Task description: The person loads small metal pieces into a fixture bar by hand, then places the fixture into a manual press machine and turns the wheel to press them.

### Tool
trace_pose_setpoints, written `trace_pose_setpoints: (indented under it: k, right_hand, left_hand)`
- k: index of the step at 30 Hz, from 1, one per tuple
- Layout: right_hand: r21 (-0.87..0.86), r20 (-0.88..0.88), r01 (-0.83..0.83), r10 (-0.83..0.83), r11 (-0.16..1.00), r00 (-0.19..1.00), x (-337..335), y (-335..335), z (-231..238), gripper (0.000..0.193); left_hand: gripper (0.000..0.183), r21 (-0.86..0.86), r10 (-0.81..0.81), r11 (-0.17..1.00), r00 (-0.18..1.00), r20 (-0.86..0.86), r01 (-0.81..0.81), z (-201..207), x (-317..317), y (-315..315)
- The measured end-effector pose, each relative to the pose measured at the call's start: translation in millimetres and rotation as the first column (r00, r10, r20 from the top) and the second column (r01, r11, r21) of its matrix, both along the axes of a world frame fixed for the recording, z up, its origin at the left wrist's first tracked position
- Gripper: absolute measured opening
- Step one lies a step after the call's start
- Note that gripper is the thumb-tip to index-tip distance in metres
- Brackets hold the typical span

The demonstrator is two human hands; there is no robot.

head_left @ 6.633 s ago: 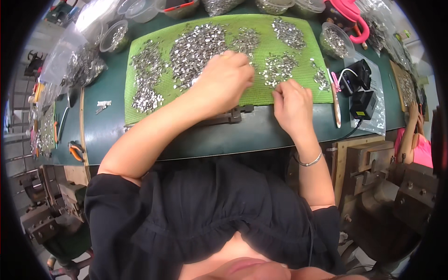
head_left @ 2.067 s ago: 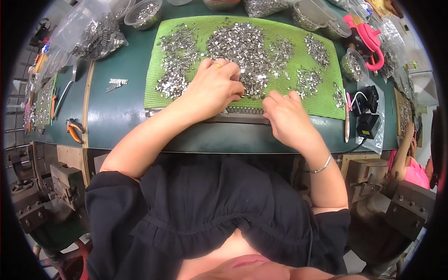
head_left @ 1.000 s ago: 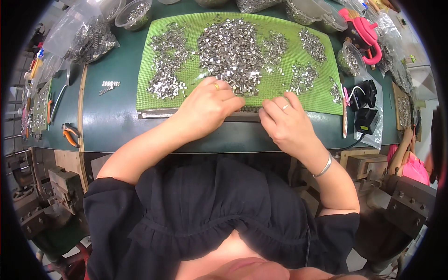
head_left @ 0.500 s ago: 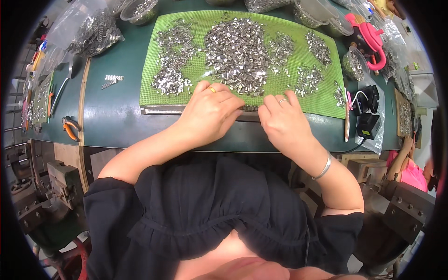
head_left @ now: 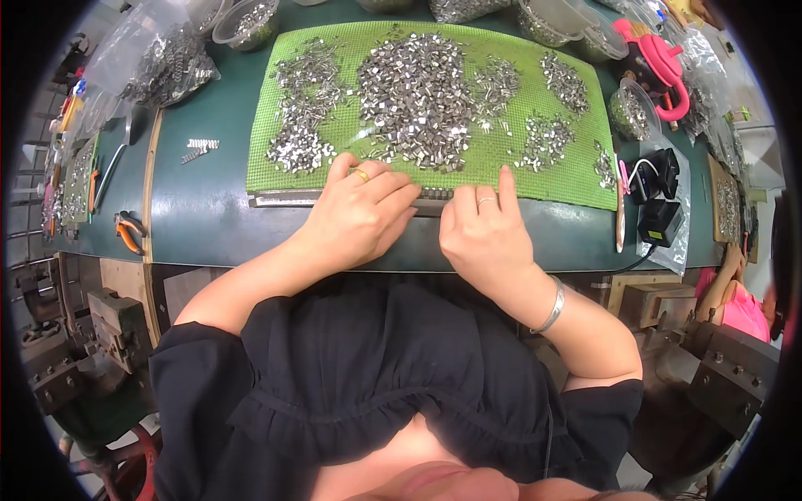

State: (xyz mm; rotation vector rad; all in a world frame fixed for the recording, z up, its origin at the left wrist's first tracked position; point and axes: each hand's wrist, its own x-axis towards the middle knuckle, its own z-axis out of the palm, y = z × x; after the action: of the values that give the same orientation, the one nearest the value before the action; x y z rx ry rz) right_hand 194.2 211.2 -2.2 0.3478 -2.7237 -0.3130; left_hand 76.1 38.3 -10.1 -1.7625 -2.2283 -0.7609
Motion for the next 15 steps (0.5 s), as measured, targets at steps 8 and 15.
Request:
trace_pose_setpoints:
  k: [8, 15]
  right_hand:
    - [0.020, 0.034, 0.078, -0.078, 0.997, 0.996, 35, 8, -10, 0.041]
    - [-0.328, 0.201, 0.204, -0.143, 0.923, 0.969, 45, 23, -13, 0.056]
  left_hand:
    - [0.024, 0.046, -0.003, 0.999, 0.998, 0.066, 0.000, 6, -1, 27]
    - [0.017, -0.135, -0.026, 0.989, 0.976, 0.215, 0.056, 2, 2, 47]
